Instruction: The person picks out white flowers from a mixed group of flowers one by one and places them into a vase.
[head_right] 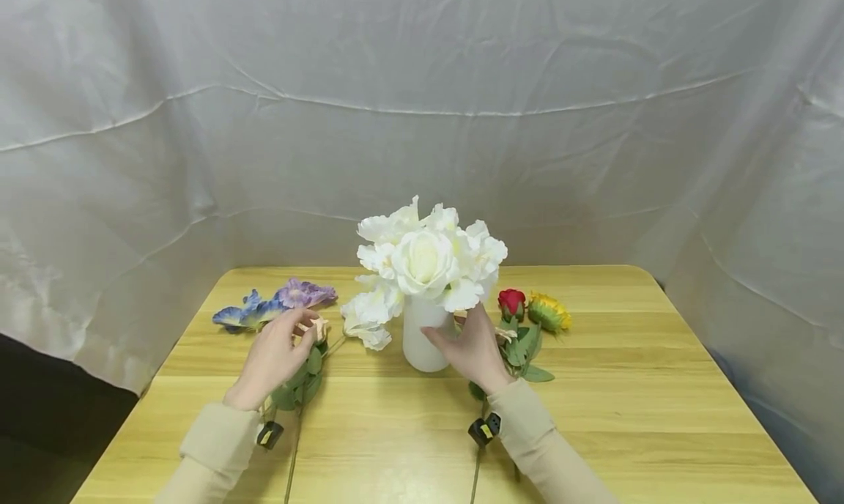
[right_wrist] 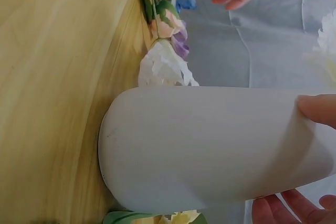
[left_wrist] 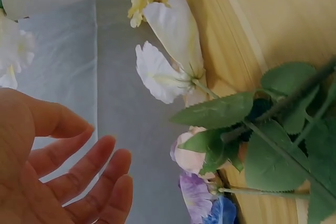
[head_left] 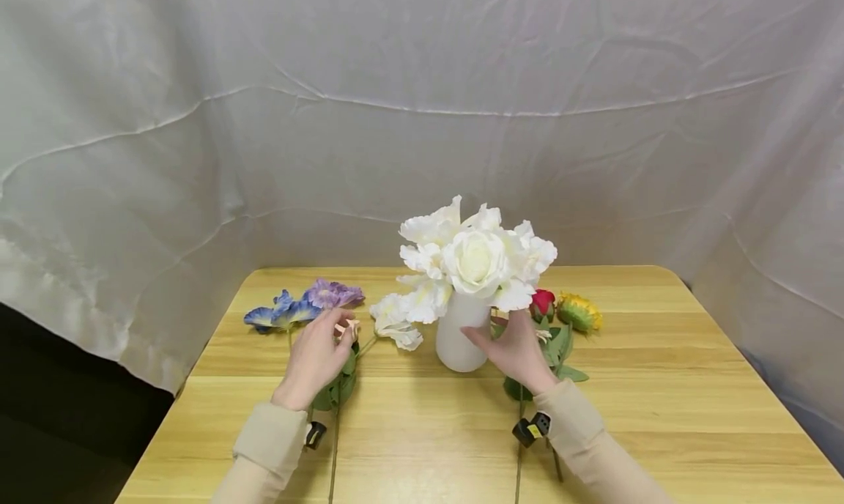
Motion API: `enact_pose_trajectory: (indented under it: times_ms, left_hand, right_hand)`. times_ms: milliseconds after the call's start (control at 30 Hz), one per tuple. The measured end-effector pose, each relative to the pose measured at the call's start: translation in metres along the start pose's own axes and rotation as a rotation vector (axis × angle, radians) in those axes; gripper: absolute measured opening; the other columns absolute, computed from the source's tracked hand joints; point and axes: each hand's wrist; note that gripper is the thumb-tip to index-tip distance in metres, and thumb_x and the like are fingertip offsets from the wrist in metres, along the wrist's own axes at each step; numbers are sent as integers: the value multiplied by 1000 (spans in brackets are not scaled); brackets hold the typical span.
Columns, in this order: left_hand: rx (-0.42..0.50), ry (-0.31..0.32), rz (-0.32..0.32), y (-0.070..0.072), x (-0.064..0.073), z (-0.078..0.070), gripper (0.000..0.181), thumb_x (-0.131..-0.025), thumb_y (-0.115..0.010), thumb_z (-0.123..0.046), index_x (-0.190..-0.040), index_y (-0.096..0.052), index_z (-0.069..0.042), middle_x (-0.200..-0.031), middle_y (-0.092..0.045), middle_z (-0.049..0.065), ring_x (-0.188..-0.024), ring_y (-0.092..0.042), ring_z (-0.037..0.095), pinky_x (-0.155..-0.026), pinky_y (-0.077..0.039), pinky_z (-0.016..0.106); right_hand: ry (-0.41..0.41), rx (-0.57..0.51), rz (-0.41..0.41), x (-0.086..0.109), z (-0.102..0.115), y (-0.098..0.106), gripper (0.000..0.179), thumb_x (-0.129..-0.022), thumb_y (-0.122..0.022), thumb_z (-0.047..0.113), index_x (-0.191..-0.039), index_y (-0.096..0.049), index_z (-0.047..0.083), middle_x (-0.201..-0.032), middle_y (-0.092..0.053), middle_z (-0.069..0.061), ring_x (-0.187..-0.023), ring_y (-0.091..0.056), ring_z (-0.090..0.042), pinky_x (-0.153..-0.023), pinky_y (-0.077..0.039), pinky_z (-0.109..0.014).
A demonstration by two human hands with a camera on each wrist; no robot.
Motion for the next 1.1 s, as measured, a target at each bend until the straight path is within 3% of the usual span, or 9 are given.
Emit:
enact_pose_trajectory:
  times_ms: [233, 433, 633, 733, 900, 967, 1100]
  left_hand:
    - [-67, -9, 43, -3, -2, 3, 16, -96, -62, -9, -109, -71, -8, -97, -73, 8, -76, -65, 18, -63, -53, 32]
    - [-101, 7, 99, -5, -3, 0, 19, -95, -64, -9, -111, -72, -6, -103, -74, 11, -60, -54, 11, -48, -40, 25]
    - [-142, -38, 93, -10, -6, -5, 22, -93, -67, -8, -113, -71, -2, -103, -74, 14, -71, -63, 18, -63, -54, 33]
    - [-161, -53, 93, -12, -8, -6, 20, -92, -67, -7, -111, -71, 0, -104, -74, 16, -78, -68, 25, -72, -58, 41]
    - [-212, -45, 146, -17, -12, -7, 23, -91, -70, -8, -111, -71, 3, -108, -73, 20, -93, -71, 33, -80, -61, 46]
    - [-233, -44, 170, -18, -13, -8, 25, -90, -71, -7, -112, -71, 5, -109, -73, 21, -95, -71, 36, -81, -61, 47]
    - [-259, -39, 207, -20, -15, -11, 23, -88, -72, -6, -108, -71, 6, -106, -73, 23, -92, -71, 37, -79, -61, 47]
  right_hand:
    - [-66, -13, 12, -10, -2, -4, 85, -83, -83, 17, -151, -33, 12, -149, -46, -15, -134, -51, -39, -98, -57, -54]
    - [-114, 10, -18, -18, -4, -11, 81, -83, -83, 19, -148, -36, 9, -144, -50, -16, -130, -54, -37, -100, -56, -54]
    - [-139, -3, -72, -13, -3, -12, 79, -83, -83, 18, -146, -36, 9, -140, -50, -15, -124, -55, -38, -98, -56, -56]
    - [-142, -15, -107, -5, -3, -10, 71, -83, -81, 14, -138, -38, 2, -127, -52, -18, -114, -57, -39, -93, -58, -54]
    - [-219, -81, -118, 8, 2, -8, 45, -89, -75, 10, -120, -46, -2, -103, -54, -17, -92, -60, -25, -79, -58, -30]
    - [-272, -125, -92, 12, 6, -8, 35, -91, -72, 9, -117, -50, -1, -101, -57, -17, -88, -59, -17, -77, -53, -21]
    - [-380, -215, -30, 15, 11, -8, 27, -94, -66, 6, -117, -55, -2, -108, -61, -19, -90, -59, -10, -82, -51, -17]
Point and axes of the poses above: each hand's wrist, its own x-axis away from the middle knuckle, its own y-axis out of the back of the hand, z = x × y
